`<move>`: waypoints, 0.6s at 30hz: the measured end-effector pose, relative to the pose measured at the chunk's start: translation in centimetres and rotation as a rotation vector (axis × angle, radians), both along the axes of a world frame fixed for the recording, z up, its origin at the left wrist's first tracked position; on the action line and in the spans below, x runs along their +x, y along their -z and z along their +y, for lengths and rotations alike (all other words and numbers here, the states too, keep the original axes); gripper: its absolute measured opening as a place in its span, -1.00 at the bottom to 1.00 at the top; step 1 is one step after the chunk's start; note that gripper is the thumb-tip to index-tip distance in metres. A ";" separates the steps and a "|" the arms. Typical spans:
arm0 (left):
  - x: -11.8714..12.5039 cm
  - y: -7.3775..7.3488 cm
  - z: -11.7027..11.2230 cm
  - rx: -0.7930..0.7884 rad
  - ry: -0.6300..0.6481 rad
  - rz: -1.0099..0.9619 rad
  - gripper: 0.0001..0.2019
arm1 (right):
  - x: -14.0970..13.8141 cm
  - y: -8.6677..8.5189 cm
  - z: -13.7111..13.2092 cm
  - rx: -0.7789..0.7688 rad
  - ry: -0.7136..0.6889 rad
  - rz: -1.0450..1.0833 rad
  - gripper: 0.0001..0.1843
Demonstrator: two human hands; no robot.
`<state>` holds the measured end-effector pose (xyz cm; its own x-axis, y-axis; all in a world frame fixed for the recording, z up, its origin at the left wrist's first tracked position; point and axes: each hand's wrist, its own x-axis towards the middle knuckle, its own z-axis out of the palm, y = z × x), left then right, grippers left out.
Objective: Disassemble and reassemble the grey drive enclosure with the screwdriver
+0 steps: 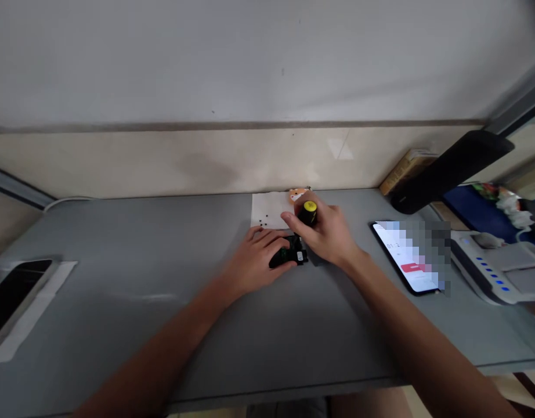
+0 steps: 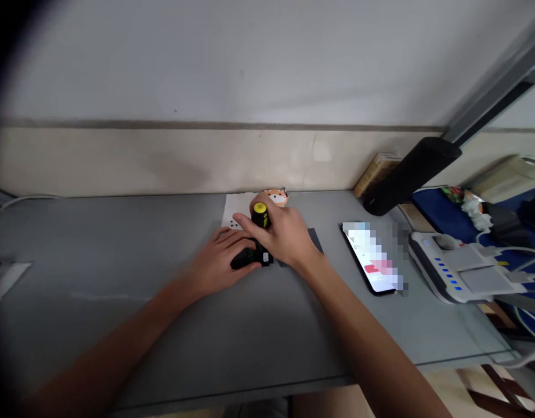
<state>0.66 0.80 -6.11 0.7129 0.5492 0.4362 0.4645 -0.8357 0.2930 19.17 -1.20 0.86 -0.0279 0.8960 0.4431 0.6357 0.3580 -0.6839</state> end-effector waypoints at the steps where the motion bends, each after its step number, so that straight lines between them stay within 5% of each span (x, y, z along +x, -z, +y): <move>1: 0.0 0.0 0.0 0.001 0.004 -0.003 -0.82 | -0.1 -0.1 0.2 -0.005 -0.011 -0.002 -0.60; 8: 0.0 0.1 0.0 0.016 0.002 0.011 -0.83 | 0.8 0.7 0.4 -0.041 0.023 0.089 -0.50; 14: -0.1 -0.2 -0.2 0.015 -0.001 0.031 -0.81 | 1.7 1.5 0.2 0.000 -0.188 0.350 -0.63; 18: 0.0 -0.3 -0.1 0.016 -0.005 0.022 -0.82 | 1.4 1.4 0.4 -0.162 -0.303 0.650 -0.62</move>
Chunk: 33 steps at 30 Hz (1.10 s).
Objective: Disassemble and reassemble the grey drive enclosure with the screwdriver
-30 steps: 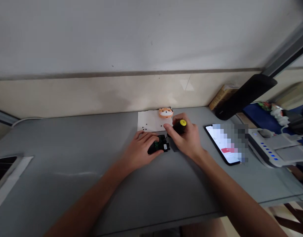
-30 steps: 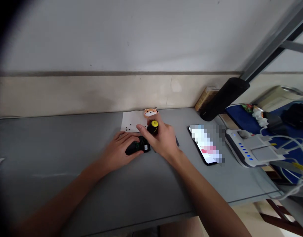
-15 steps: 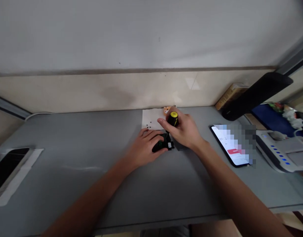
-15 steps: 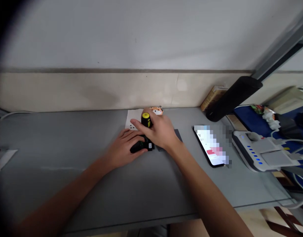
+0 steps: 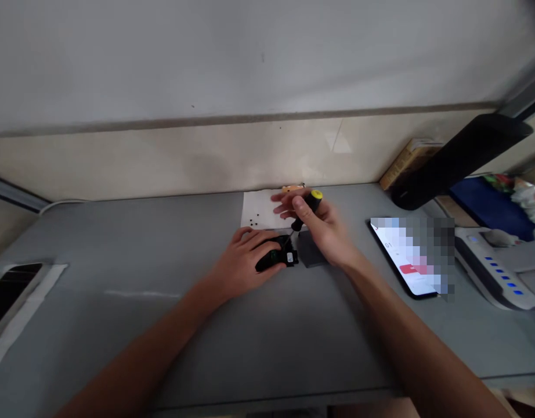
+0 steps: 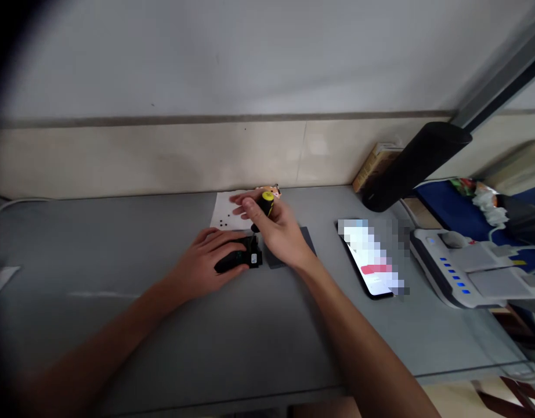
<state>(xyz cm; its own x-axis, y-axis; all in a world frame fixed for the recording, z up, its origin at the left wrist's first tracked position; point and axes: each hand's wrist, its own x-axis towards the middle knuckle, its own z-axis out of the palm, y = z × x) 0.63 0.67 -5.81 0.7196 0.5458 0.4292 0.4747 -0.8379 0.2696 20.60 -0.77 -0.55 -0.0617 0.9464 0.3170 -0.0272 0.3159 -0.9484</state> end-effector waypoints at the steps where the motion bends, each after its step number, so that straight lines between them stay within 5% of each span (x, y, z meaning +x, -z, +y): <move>1: 0.0 0.0 0.0 -0.007 0.000 -0.006 -0.83 | -0.1 0.0 0.1 -0.035 -0.031 0.034 -0.59; 12: -0.2 -0.4 0.0 -0.077 0.051 -0.042 -0.81 | -0.3 0.5 0.2 -0.078 -0.036 0.336 -0.76; 18: 0.0 -0.7 0.0 -0.146 0.040 -0.031 -0.83 | -0.3 -0.3 0.2 -0.116 -0.024 0.389 -0.57; 24: -0.1 -0.3 0.1 -0.162 0.039 -0.030 -0.83 | 0.5 -0.5 -0.2 -0.148 -0.082 0.426 -0.57; 33: -0.4 -0.4 0.4 -0.212 0.049 -0.001 -0.81 | 0.2 -0.3 0.5 -0.130 0.011 0.364 -0.52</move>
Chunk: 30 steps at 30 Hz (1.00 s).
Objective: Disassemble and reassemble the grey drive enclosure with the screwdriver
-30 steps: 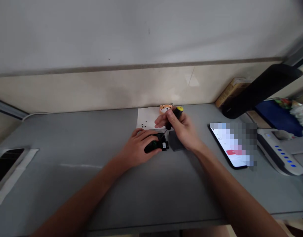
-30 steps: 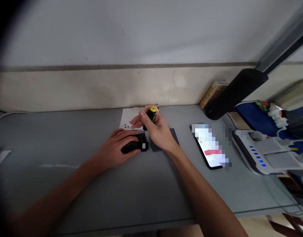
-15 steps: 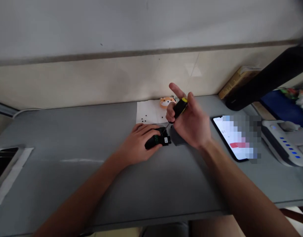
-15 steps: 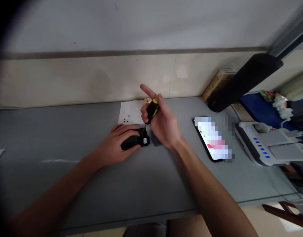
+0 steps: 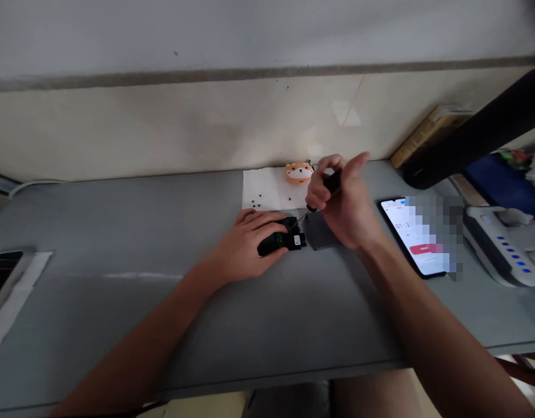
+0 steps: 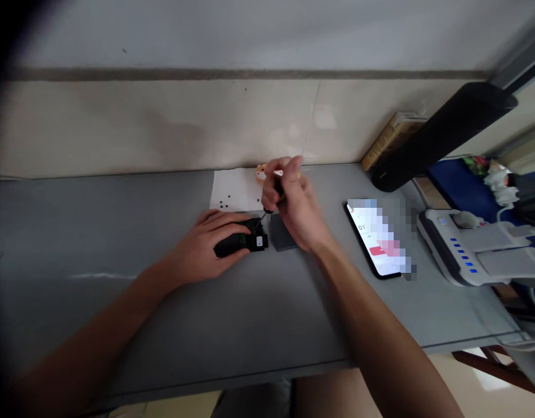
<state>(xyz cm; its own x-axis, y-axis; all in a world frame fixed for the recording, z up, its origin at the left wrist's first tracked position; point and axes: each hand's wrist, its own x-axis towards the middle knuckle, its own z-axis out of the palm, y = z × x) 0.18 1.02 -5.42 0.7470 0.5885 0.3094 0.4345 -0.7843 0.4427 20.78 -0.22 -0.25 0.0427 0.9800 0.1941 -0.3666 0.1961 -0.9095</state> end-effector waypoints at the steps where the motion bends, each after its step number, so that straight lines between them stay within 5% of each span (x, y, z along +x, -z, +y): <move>1: 0.0 0.0 0.0 -0.003 0.002 0.004 -0.80 | 0.0 -0.2 0.0 -0.018 -0.007 0.000 -0.51; 6: -0.1 0.1 0.2 0.020 0.010 0.001 -0.79 | 0.2 -0.7 -0.6 -0.055 -0.015 -0.011 -0.58; 14: -0.2 0.1 0.2 0.017 0.016 0.003 -0.78 | 0.2 0.3 -0.2 -0.031 0.065 -0.074 -0.43; 22: -0.1 0.3 0.2 0.029 -0.002 0.016 -0.78 | 0.1 -1.2 -0.5 -0.063 0.003 -0.073 -0.49; 30: -0.2 0.1 0.2 0.034 0.009 0.026 -0.77 | 0.0 0.3 -0.9 0.039 0.050 -0.115 -0.41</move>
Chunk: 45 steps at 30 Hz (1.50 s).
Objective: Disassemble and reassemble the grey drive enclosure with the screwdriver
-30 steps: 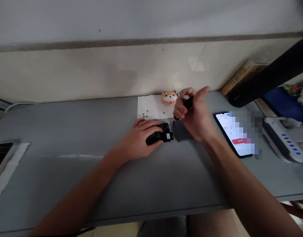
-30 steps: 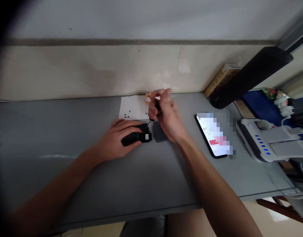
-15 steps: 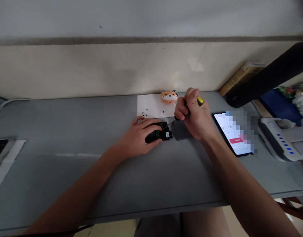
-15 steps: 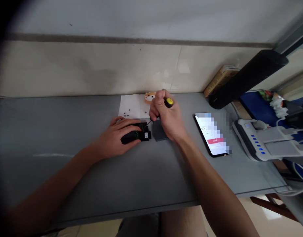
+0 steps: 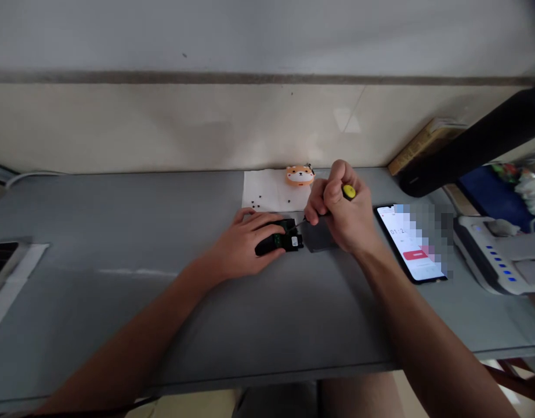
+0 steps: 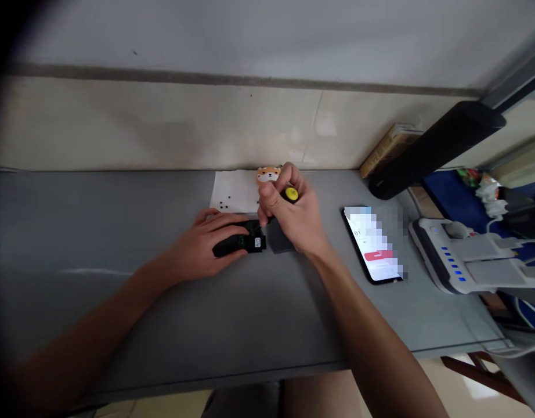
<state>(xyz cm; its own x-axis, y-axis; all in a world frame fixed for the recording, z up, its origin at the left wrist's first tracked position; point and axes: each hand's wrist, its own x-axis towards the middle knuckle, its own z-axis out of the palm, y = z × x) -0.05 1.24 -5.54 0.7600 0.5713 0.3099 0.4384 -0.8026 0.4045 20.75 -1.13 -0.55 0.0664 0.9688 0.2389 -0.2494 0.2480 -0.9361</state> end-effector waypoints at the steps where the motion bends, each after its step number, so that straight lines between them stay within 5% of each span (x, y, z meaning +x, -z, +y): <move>1: 0.0 0.0 0.0 0.001 0.004 -0.001 -0.77 | 0.0 0.0 0.1 0.001 0.017 -0.010 -0.41; 8: 0.1 0.0 -0.2 0.022 -0.016 0.001 -0.74 | 0.2 -1.5 0.3 -0.095 -0.090 0.016 -0.45; 14: 0.1 -0.1 -0.3 0.070 -0.020 0.014 -0.79 | 0.1 -0.7 -0.3 -0.009 -0.175 0.012 -0.47; 20: 0.2 -0.4 -0.3 0.094 -0.016 0.012 -0.81 | -0.8 -0.5 -0.2 0.024 -0.044 -0.067 -0.47; 28: 0.2 -0.4 -0.2 0.077 -0.010 0.004 -0.78 | -0.4 -0.6 0.2 -0.040 -0.101 0.109 -0.57; 38: 0.2 -0.4 -0.3 0.080 0.003 -0.020 -0.80 | -0.4 -0.2 0.7 -0.039 -0.046 0.054 -0.37; 45: 0.1 0.0 0.0 0.098 0.016 -0.025 -0.79 | 0.0 0.1 0.6 -0.063 0.002 0.064 -0.44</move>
<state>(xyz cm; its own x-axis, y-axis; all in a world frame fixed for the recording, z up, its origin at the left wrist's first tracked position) 0.05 1.20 -5.57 0.7604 0.5248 0.3826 0.4158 -0.8459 0.3340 20.73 -0.50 -0.69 0.0813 0.9815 0.1732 -0.3085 0.1900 -0.9321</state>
